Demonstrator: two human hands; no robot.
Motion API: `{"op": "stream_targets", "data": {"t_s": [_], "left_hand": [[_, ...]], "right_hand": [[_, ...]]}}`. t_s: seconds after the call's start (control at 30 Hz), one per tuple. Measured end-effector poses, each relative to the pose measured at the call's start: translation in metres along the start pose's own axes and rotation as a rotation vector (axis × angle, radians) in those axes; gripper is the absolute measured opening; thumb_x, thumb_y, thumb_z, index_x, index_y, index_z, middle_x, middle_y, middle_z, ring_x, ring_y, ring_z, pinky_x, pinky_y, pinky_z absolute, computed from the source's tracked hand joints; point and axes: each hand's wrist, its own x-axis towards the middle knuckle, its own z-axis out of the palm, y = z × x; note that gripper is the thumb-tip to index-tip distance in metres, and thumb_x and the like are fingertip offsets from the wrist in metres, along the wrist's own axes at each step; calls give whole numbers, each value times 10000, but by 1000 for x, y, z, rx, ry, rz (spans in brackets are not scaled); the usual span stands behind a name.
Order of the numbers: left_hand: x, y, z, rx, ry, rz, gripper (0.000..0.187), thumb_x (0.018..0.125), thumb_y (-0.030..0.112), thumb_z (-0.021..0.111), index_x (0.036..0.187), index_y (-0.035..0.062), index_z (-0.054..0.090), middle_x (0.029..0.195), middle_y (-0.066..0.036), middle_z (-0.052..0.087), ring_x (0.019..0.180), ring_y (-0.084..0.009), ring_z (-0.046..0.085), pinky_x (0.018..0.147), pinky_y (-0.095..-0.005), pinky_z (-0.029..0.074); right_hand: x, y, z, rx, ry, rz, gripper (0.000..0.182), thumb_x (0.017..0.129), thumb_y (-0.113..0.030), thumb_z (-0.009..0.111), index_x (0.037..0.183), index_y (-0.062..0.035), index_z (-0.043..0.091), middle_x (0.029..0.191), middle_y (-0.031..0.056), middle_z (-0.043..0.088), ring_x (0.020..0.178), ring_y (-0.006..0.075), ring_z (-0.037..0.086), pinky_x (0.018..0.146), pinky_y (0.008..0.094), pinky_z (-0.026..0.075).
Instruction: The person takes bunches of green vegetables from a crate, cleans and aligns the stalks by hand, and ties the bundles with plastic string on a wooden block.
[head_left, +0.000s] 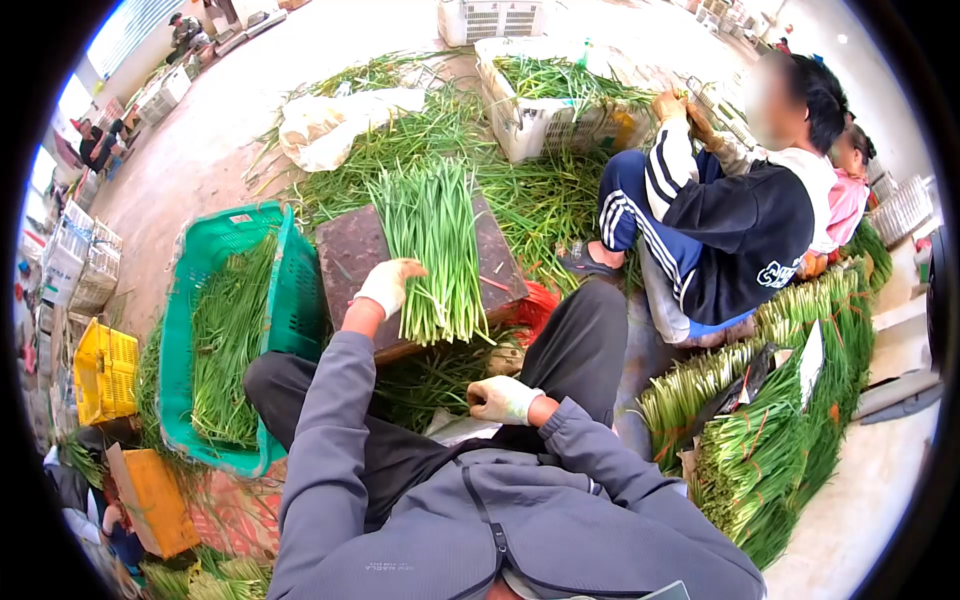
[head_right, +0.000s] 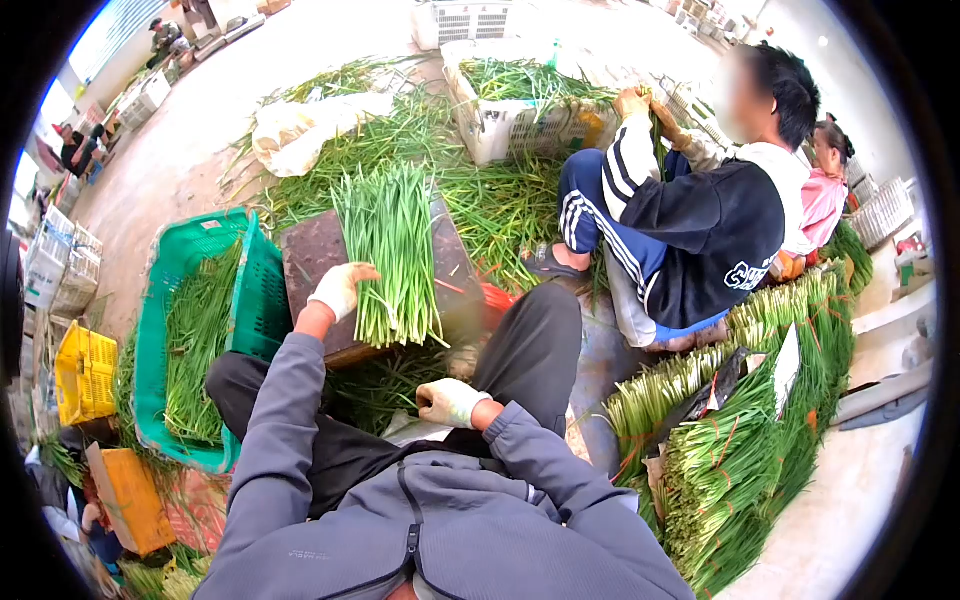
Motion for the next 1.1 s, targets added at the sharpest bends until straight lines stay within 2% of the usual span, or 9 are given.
{"op": "stream_targets", "data": {"t_s": [0.17, 0.37, 0.43, 0.6, 0.73, 0.83, 0.97, 1.03, 1.1], "left_hand": [[-2, -8, 11, 162, -35, 38, 659, 659, -192, 520, 1126, 211, 753, 1419, -109, 566, 1344, -344, 491, 1135, -367, 400], [-13, 18, -14, 346, 59, -56, 597, 760, -101, 537, 1250, 209, 680, 1421, -126, 560, 1327, -370, 494, 1108, -388, 411], [-17, 23, -20, 202, 287, -257, 551, 774, -70, 550, 1260, 163, 665, 1405, -151, 563, 1294, -360, 523, 1075, -382, 439], [-27, 7, -5, -132, 302, -604, 299, 818, 166, 629, 1085, 83, 735, 988, -178, 731, 948, -320, 706, 875, -389, 545], [-24, -1, 17, -390, 201, -698, 305, 831, 231, 687, 995, -21, 740, 981, -175, 746, 837, -244, 724, 789, -347, 555], [-18, 16, 11, -773, 43, -953, 451, 853, 279, 711, 1155, -54, 665, 963, -159, 735, 627, -205, 666, 645, -356, 550], [-11, 25, 21, -896, 94, -802, 504, 851, 310, 718, 1188, -56, 634, 951, -162, 723, 651, -188, 665, 602, -314, 545], [-8, 22, 29, -336, 297, -638, 553, 810, 329, 750, 1228, -12, 629, 1012, -191, 728, 827, -315, 707, 785, -371, 562], [-10, 26, 25, -204, 226, -704, 602, 783, 355, 771, 1258, 20, 615, 1113, -210, 698, 1023, -371, 668, 911, -398, 530]], "right_hand": [[5, 13, -21, -7, -187, 2, 223, 742, -182, 666, 931, -74, 715, 877, 141, 721, 831, 317, 688, 760, 408, 533], [44, 27, -75, 135, 325, 264, 294, 852, -309, 648, 988, -58, 717, 945, 172, 721, 895, 331, 688, 823, 423, 529], [68, 30, -81, 4, 500, 184, 297, 863, -316, 679, 993, -50, 707, 919, 187, 709, 880, 339, 686, 799, 401, 527], [112, -7, -80, -103, 421, 325, 405, 878, -427, 660, 996, -42, 697, 926, 220, 706, 934, 381, 674, 833, 458, 518], [131, -11, -68, -107, 440, 272, 354, 894, -397, 631, 927, -51, 699, 888, 224, 698, 887, 401, 671, 799, 475, 523], [124, -27, -68, -67, 566, 244, 328, 890, -369, 624, 875, -48, 689, 851, 225, 685, 844, 414, 664, 759, 483, 529], [116, -38, -54, -140, 490, 159, 365, 883, -414, 623, 837, -60, 696, 834, 219, 686, 836, 414, 668, 752, 482, 529], [106, -35, -57, -42, 474, 215, 392, 882, -451, 635, 855, -67, 707, 839, 219, 690, 843, 408, 672, 766, 474, 529], [102, -9, -64, -5, 750, 292, 412, 876, -471, 652, 861, -63, 711, 843, 220, 691, 842, 403, 673, 774, 466, 529]]}}
